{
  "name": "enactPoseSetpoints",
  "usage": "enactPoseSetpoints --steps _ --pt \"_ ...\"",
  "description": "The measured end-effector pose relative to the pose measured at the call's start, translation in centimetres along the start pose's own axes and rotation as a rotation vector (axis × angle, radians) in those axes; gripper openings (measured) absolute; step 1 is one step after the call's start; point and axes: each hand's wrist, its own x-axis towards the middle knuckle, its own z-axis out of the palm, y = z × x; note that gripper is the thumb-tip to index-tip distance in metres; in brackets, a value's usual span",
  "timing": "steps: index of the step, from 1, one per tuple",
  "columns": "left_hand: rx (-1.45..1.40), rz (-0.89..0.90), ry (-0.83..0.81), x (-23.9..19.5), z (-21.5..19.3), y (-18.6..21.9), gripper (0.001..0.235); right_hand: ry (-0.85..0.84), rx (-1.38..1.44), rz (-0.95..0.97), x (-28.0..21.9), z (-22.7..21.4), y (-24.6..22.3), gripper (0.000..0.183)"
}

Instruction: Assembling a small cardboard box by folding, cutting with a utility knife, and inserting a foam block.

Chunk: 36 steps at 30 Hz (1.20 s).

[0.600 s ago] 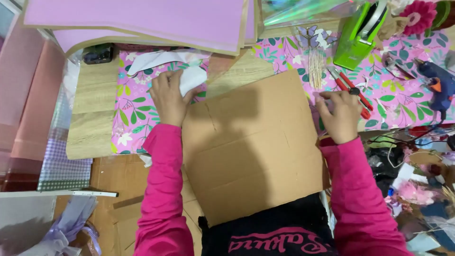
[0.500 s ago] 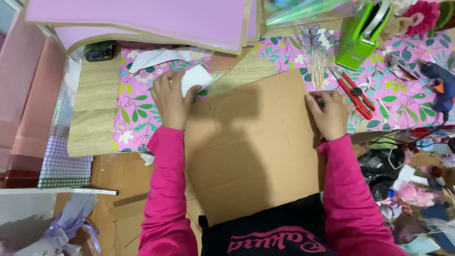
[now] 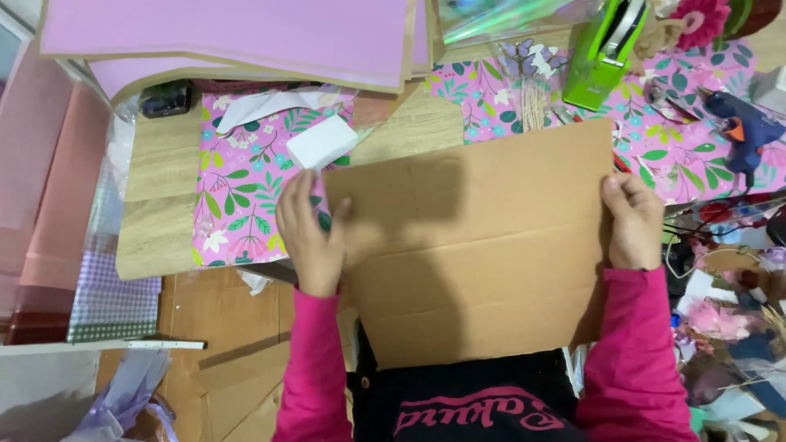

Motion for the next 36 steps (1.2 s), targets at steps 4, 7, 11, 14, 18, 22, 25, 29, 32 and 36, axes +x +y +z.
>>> enactPoseSetpoints --steps 4,7,11,14,18,22,25,29,32,36 --pt "-0.606 -0.336 -0.15 -4.5 0.9 3.3 0.07 0.114 0.029 -0.021 -0.4 -5.7 0.8 0.012" --pt "-0.848 -0.63 -0.375 -5.3 1.5 5.3 0.053 0.146 0.046 0.028 -1.0 -7.8 1.4 0.011" --pt "-0.857 -0.784 -0.385 -4.0 1.5 7.6 0.043 0.14 -0.214 -0.099 -2.3 -7.5 -0.1 0.011" --pt "-0.792 -0.506 -0.374 -4.5 1.6 7.8 0.023 0.167 -0.72 -0.564 -4.9 -1.6 -8.8 0.033" --pt "-0.732 -0.416 -0.446 -4.8 1.5 9.2 0.029 0.014 -1.074 -1.01 -8.6 4.8 -17.0 0.037" --pt "-0.862 -0.485 -0.486 -5.8 3.6 8.4 0.031 -0.166 -1.173 -0.823 -6.3 5.8 -12.7 0.028" --pt "-0.872 -0.421 -0.486 -5.6 5.2 7.2 0.033 -0.083 -1.224 -0.729 -5.5 6.7 -12.2 0.049" --pt "-1.075 -0.513 -0.577 -4.6 6.4 8.9 0.034 -0.155 -0.925 -0.696 -5.4 7.5 -13.1 0.059" --pt "-1.236 -0.632 -0.668 -5.3 8.8 11.2 0.038 -0.166 -0.757 -0.692 -5.4 8.0 -12.9 0.063" --pt "-1.114 -0.526 -0.83 -6.7 11.4 14.0 0.037 -0.184 -0.735 -0.753 -6.5 10.9 -15.0 0.058"
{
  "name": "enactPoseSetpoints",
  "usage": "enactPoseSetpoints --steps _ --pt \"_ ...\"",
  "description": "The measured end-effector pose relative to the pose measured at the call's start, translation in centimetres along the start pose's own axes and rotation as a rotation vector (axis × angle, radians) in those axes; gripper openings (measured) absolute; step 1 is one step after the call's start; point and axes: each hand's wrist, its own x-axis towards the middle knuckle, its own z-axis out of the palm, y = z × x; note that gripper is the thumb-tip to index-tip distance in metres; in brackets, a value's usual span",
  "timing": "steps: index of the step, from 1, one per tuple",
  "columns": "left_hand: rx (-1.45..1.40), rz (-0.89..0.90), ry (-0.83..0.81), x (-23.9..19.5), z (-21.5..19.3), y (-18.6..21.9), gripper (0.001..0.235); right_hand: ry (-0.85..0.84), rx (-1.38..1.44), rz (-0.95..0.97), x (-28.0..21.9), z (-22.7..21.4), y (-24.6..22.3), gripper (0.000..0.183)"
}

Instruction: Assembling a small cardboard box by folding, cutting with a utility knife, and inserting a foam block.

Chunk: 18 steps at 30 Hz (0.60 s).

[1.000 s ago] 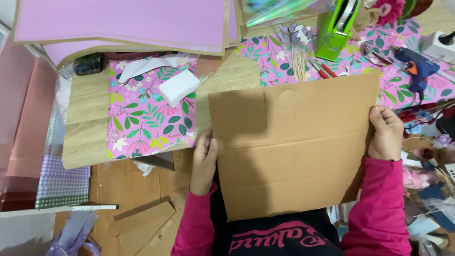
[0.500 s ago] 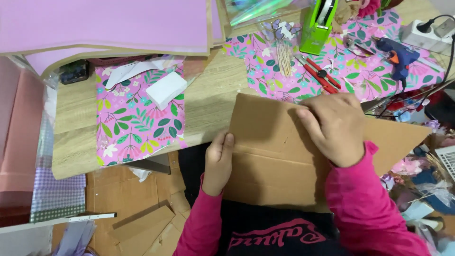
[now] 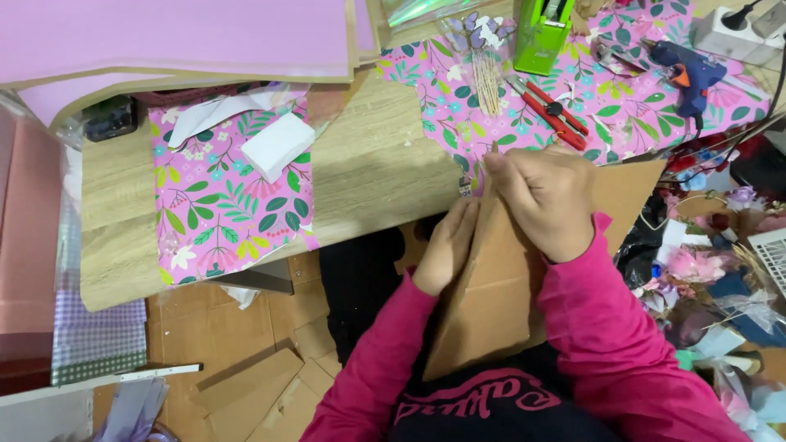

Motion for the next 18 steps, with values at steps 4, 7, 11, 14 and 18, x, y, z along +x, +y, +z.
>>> enactPoseSetpoints --steps 4,7,11,14,18 --pt "0.245 0.497 0.305 -1.8 -0.7 5.7 0.037 -0.101 -0.064 0.073 1.0 -0.8 -1.3 0.052" --pt "0.617 0.829 0.428 -2.9 -1.1 9.8 0.049 -0.245 0.047 0.099 1.8 -1.2 -2.3 0.034" --pt "0.897 0.886 0.358 0.0 -1.2 10.1 0.07 -0.295 0.241 0.115 2.6 -3.3 -1.6 0.026" --pt "0.78 0.875 0.283 1.7 -1.7 9.9 0.035 -0.244 0.037 0.028 1.5 -3.3 1.8 0.03" --pt "0.578 0.756 0.15 3.1 -1.4 8.7 0.02 -0.06 -0.094 0.106 -2.2 -0.9 5.0 0.058"
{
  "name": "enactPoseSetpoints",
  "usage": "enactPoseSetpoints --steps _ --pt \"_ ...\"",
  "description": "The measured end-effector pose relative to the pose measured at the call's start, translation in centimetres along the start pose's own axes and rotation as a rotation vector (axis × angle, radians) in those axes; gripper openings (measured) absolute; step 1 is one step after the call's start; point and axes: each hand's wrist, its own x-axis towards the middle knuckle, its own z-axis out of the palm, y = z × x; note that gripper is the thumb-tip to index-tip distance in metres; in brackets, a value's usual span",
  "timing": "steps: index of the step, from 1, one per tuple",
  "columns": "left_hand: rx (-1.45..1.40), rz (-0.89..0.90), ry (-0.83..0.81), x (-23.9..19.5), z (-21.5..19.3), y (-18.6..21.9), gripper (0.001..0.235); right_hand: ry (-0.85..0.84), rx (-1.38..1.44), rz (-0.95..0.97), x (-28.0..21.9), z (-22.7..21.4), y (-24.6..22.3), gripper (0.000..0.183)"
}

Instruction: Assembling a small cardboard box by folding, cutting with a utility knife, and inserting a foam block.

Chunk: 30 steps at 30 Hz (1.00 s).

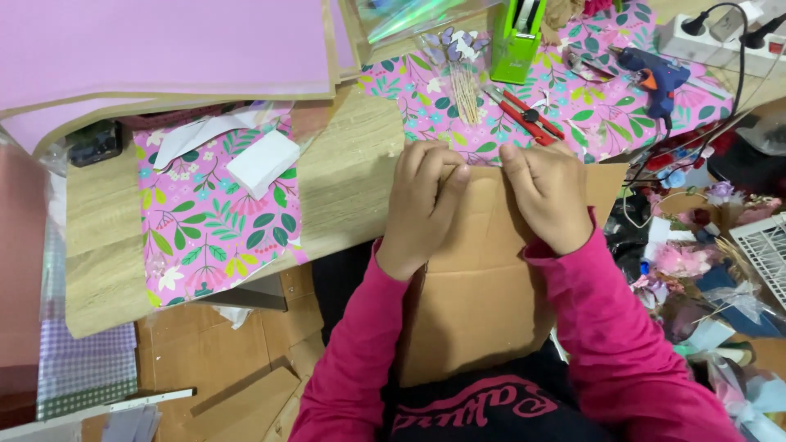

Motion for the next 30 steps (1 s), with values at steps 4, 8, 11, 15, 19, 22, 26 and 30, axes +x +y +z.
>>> enactPoseSetpoints --steps 4,8,11,15,19,22,26,30 --pt "-0.204 -0.038 0.008 0.6 1.4 0.8 0.024 0.134 0.135 0.04 -0.2 1.3 1.0 0.057" --pt "-0.487 -0.072 0.073 1.1 3.9 -0.3 0.033 0.22 0.254 0.006 1.7 1.8 -1.1 0.053" --pt "-0.468 -0.053 0.161 0.6 4.0 -0.3 0.036 0.195 0.294 -0.028 2.5 3.1 -3.2 0.053" --pt "-0.178 0.174 0.268 -0.6 0.3 1.9 0.053 0.063 0.171 -0.073 3.3 3.2 -4.7 0.049" --pt "0.001 0.144 0.211 -1.1 -1.2 1.5 0.069 -0.177 0.446 0.004 4.6 1.1 -3.6 0.046" --pt "-0.038 -0.006 0.088 -1.1 -3.4 1.2 0.026 -0.33 0.264 -0.12 5.6 -2.0 -0.3 0.019" --pt "-0.179 -0.117 0.055 -1.3 -4.4 -0.2 0.02 -0.243 0.058 -0.118 4.1 -1.1 4.4 0.036" --pt "-0.325 -0.196 0.058 -1.0 -4.1 -1.0 0.027 -0.087 0.163 -0.015 3.6 0.6 4.0 0.055"
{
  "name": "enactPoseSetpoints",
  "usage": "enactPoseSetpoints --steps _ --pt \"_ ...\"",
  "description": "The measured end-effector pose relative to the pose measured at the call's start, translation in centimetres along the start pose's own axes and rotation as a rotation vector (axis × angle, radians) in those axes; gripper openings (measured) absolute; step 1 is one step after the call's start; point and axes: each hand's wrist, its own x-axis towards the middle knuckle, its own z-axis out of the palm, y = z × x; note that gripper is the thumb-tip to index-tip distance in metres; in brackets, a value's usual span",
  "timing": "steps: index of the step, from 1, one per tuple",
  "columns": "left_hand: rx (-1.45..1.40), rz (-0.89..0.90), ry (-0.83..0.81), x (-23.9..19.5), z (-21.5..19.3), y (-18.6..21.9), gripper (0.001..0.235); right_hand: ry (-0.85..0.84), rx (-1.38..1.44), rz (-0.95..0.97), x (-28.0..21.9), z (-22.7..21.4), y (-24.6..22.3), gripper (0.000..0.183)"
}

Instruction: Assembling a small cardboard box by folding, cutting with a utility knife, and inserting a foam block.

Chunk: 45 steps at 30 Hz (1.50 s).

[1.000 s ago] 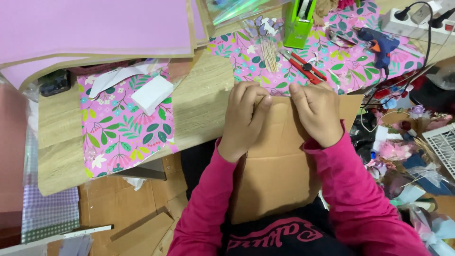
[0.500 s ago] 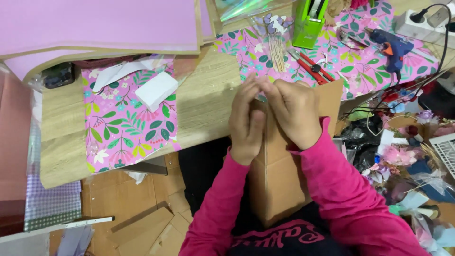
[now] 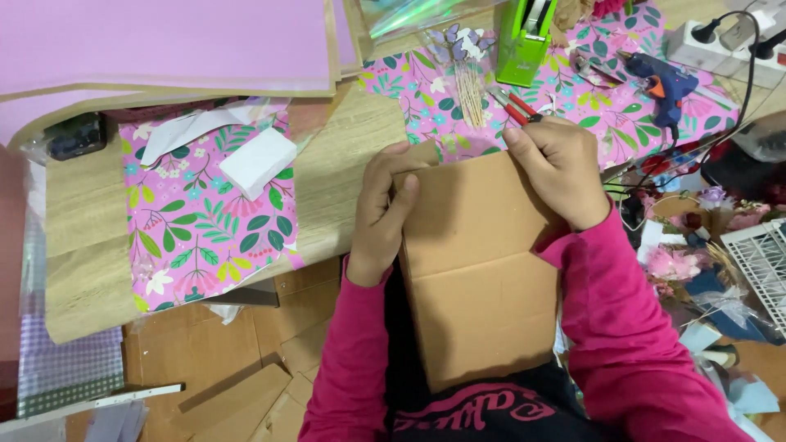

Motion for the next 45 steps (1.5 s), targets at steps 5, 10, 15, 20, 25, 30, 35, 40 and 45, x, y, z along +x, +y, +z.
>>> enactPoseSetpoints --steps 5,10,15,20,25,30,35,40,45 --pt "-0.169 0.005 0.014 0.1 -0.5 -2.1 0.028 0.019 0.299 0.059 0.1 2.9 0.0 0.057" --pt "-0.234 0.104 0.063 0.3 0.4 -2.1 0.027 -0.002 0.511 0.098 0.6 4.4 -1.4 0.058" --pt "0.663 0.324 0.126 0.3 0.8 0.7 0.032 -0.077 -0.291 0.062 1.3 -0.1 -8.5 0.06" --pt "0.639 0.285 -0.122 1.5 1.5 2.8 0.03 -0.033 -0.675 -0.086 0.4 -0.3 -9.0 0.057" --pt "0.626 0.085 -0.317 2.0 1.9 2.7 0.02 0.001 -0.861 -0.227 0.0 0.9 -10.0 0.046" --pt "0.459 0.026 -0.321 1.7 1.9 2.7 0.006 0.019 -0.547 -0.242 -0.1 -0.5 -8.3 0.049" --pt "0.324 0.067 -0.386 2.3 2.0 2.9 0.014 0.031 -0.087 -0.168 0.6 0.8 -7.5 0.055" --pt "0.092 0.23 -0.485 3.3 2.5 0.8 0.029 0.155 0.328 0.076 0.7 3.0 -7.2 0.058" --pt "-0.006 0.281 -0.347 3.8 3.1 -2.0 0.035 0.303 0.475 0.243 1.7 4.4 -7.2 0.064"
